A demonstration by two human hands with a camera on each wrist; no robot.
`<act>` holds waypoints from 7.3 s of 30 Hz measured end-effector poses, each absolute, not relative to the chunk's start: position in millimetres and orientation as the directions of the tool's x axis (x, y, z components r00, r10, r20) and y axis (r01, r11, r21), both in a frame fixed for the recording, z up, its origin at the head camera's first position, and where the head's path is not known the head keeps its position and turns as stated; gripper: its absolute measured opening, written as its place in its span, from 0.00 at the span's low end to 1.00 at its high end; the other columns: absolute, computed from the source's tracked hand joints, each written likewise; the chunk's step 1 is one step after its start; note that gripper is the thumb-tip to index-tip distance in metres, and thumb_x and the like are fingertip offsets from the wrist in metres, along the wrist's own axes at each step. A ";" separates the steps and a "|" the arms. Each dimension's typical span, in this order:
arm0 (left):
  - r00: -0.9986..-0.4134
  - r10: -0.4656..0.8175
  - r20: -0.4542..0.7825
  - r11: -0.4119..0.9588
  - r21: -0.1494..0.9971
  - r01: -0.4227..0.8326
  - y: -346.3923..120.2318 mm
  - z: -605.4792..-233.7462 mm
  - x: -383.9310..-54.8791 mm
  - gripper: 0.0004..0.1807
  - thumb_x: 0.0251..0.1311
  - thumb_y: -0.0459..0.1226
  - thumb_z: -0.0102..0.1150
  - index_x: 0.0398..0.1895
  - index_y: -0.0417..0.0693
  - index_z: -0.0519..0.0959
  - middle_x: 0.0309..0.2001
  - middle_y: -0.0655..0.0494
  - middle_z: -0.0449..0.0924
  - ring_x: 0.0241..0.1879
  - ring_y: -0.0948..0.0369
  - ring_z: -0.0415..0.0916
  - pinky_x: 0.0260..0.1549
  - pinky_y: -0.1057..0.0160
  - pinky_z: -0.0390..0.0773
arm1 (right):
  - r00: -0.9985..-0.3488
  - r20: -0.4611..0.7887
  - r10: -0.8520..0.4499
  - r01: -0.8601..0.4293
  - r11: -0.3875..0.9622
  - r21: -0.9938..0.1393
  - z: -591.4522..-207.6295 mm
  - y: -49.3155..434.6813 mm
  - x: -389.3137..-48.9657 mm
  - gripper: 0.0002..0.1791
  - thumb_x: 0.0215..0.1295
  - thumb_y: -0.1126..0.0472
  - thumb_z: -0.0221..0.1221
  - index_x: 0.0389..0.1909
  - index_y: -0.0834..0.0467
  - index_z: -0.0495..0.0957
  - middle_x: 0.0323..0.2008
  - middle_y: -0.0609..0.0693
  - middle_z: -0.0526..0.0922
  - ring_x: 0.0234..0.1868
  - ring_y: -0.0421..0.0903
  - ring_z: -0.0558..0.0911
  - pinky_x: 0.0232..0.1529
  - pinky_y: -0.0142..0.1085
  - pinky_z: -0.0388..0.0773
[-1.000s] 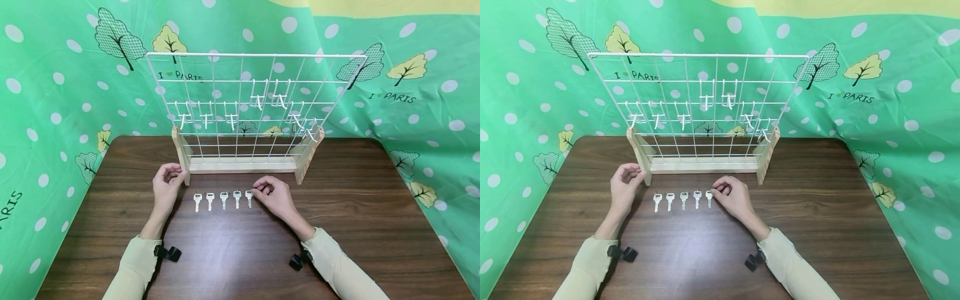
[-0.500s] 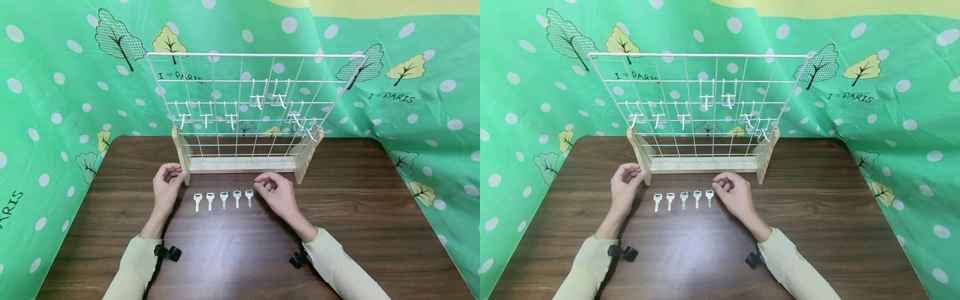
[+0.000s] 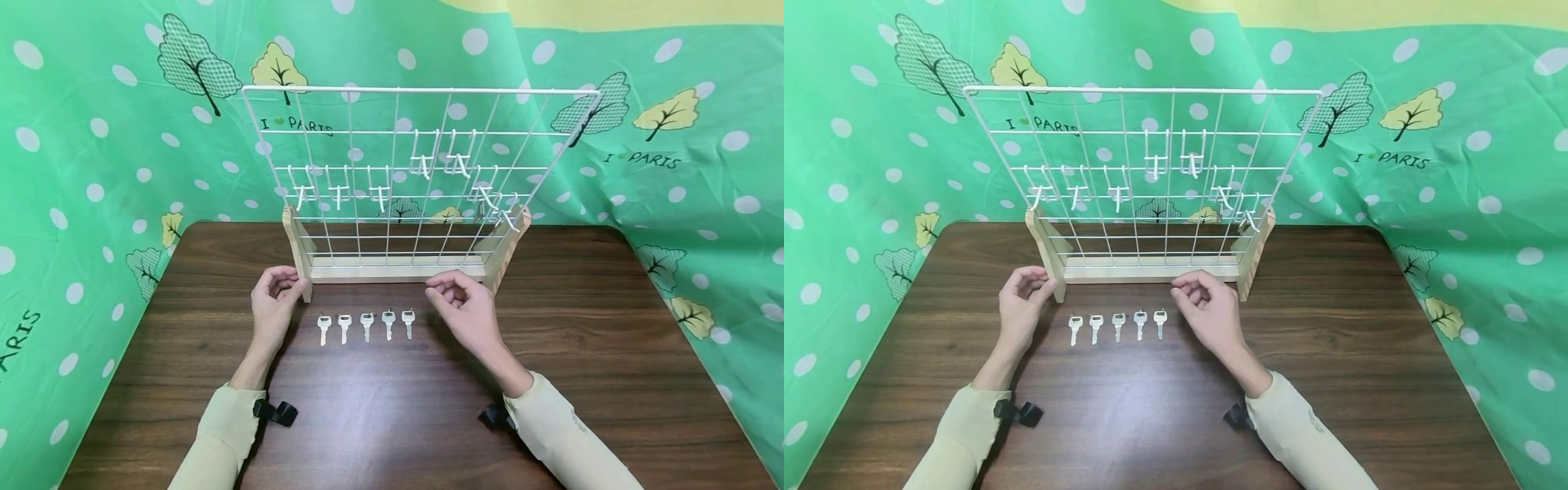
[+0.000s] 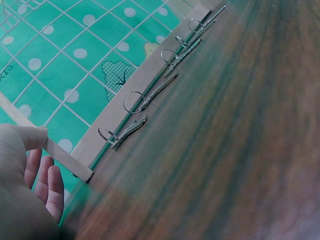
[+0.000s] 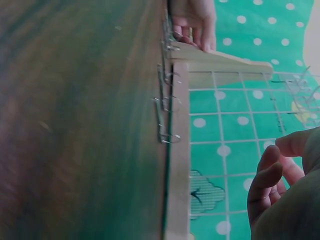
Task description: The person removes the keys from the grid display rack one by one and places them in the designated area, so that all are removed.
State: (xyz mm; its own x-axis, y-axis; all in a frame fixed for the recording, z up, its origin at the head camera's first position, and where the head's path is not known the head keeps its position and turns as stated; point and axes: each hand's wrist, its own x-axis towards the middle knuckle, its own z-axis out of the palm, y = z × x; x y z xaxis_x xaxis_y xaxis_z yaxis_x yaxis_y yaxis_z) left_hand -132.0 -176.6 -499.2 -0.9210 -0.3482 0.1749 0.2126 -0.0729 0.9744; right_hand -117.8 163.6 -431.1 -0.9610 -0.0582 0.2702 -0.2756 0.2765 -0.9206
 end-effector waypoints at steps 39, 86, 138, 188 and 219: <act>-0.921 -0.351 0.170 -0.092 0.972 0.215 -174.8 -498.5 -132.9 0.15 0.64 0.16 0.69 0.52 0.21 0.78 0.39 0.62 0.85 0.41 0.65 0.81 0.41 0.74 0.82 | -0.847 0.499 0.185 -0.504 0.021 -0.863 -354.8 186.6 -124.7 0.08 0.72 0.76 0.66 0.48 0.77 0.83 0.26 0.48 0.84 0.12 0.39 0.74 0.11 0.27 0.68; -0.917 -0.349 0.194 -0.081 0.968 0.236 -173.9 -499.7 -128.3 0.16 0.64 0.15 0.68 0.52 0.19 0.76 0.39 0.62 0.85 0.41 0.65 0.81 0.41 0.73 0.83 | -0.903 0.381 0.200 -0.377 0.057 -0.924 -341.7 178.6 -146.1 0.13 0.79 0.74 0.61 0.59 0.65 0.84 0.24 0.47 0.86 0.11 0.39 0.73 0.14 0.28 0.73; -0.918 -0.349 0.186 -0.081 0.970 0.228 -173.1 -496.5 -127.2 0.16 0.64 0.16 0.68 0.52 0.19 0.77 0.39 0.62 0.85 0.41 0.66 0.81 0.42 0.74 0.82 | -0.763 0.549 0.342 -0.543 0.122 -0.831 -334.2 184.6 -139.5 0.03 0.69 0.73 0.70 0.38 0.69 0.92 0.23 0.45 0.83 0.19 0.36 0.72 0.20 0.25 0.63; -0.917 -0.352 0.190 -0.092 0.967 0.236 -172.8 -495.8 -127.1 0.16 0.63 0.15 0.68 0.52 0.18 0.76 0.39 0.62 0.84 0.41 0.65 0.81 0.42 0.74 0.82 | -0.933 0.358 -0.032 -0.352 0.278 -0.894 -389.4 206.2 -123.6 0.03 0.71 0.75 0.70 0.41 0.69 0.91 0.32 0.34 0.90 0.30 0.32 0.81 0.28 0.23 0.74; -0.919 -0.350 0.179 -0.100 0.969 0.227 -173.1 -496.6 -127.2 0.16 0.63 0.15 0.68 0.52 0.18 0.76 0.39 0.61 0.84 0.40 0.65 0.81 0.40 0.74 0.82 | -0.953 0.144 -0.265 -0.260 0.477 -0.840 -439.4 198.1 -132.3 0.03 0.72 0.69 0.73 0.41 0.59 0.93 0.30 0.53 0.89 0.23 0.37 0.75 0.23 0.28 0.71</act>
State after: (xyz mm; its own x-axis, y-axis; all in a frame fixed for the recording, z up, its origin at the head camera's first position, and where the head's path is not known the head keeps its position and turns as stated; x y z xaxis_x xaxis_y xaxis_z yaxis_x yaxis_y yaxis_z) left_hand -127.2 -173.1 -496.6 -0.9194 -0.3501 0.1794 0.2273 -0.1004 0.9686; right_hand -132.3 198.1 -439.4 -0.9535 -0.2648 0.1443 -0.2595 0.4768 -0.8398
